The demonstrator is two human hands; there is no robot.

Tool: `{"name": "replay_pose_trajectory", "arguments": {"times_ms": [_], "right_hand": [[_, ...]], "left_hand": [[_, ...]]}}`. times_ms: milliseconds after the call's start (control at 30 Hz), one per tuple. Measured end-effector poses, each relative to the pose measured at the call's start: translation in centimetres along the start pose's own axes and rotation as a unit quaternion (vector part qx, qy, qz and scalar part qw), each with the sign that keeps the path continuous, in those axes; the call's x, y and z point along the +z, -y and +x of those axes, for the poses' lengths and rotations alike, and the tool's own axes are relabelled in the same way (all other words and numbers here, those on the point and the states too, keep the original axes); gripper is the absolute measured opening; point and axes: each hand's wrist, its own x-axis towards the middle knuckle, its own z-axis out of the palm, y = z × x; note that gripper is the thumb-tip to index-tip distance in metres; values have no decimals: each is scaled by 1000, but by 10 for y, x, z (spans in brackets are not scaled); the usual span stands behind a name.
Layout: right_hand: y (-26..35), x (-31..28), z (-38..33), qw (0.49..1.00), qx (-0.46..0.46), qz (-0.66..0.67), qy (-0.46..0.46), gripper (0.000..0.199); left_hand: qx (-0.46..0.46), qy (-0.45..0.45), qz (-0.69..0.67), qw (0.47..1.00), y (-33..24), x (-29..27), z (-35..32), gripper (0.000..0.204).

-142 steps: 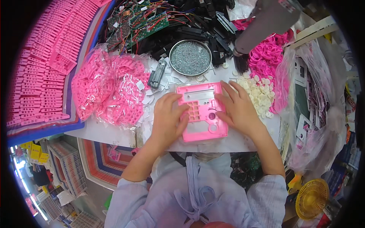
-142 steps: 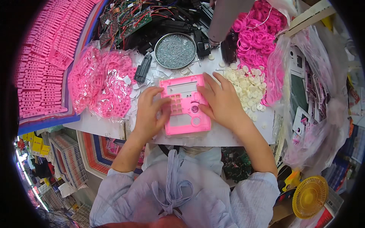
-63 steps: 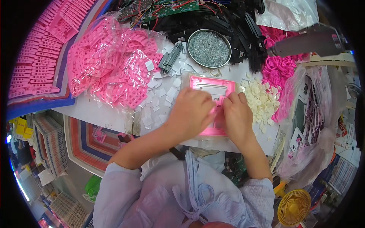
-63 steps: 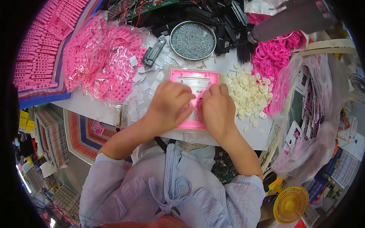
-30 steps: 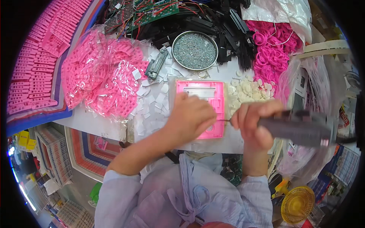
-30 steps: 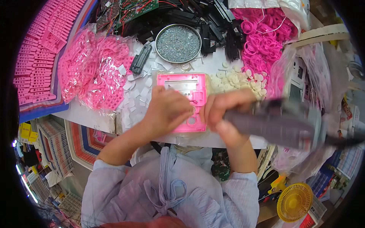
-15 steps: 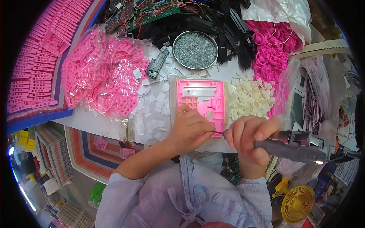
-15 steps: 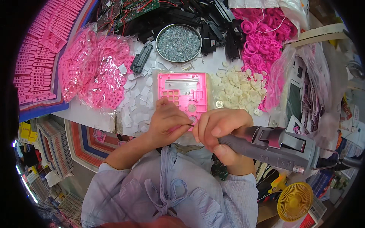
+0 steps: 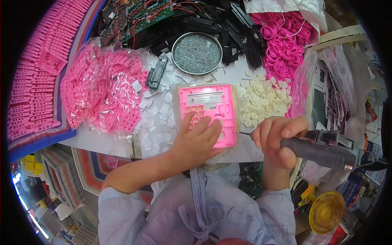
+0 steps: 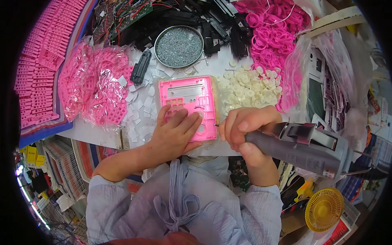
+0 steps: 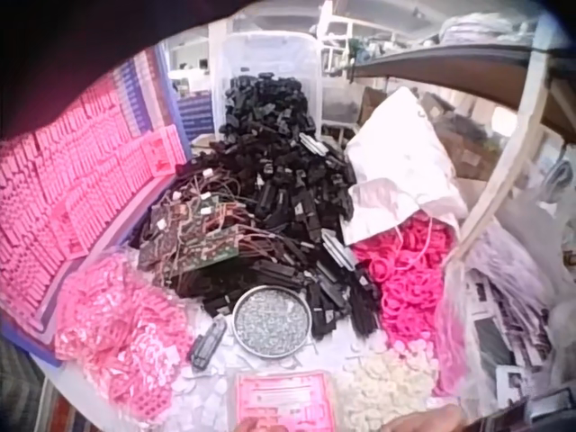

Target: Assembling pink plastic toy banks by installing circuit boards and decorative components using a glue gun.

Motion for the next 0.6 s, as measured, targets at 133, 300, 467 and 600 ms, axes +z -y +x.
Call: {"name": "replay_pose_trajectory", "arguments": {"times_ms": [133, 300, 467, 600], "right_hand": [[-12, -2, 2, 999, -3, 25, 34, 34], [-45, -5, -2, 999, 6, 2, 38, 30], [-69, -2, -4, 998, 15, -60, 28, 26], [-80, -11, -12, 988, 56, -132, 53, 17]], "left_hand": [[47, 44, 9, 998, 14, -9, 8, 67], [94, 36, -2, 995, 27, -22, 11, 63], [94, 42, -24, 994, 31, -22, 10, 59], [98, 41, -23, 994, 32, -18, 4, 52]]}}
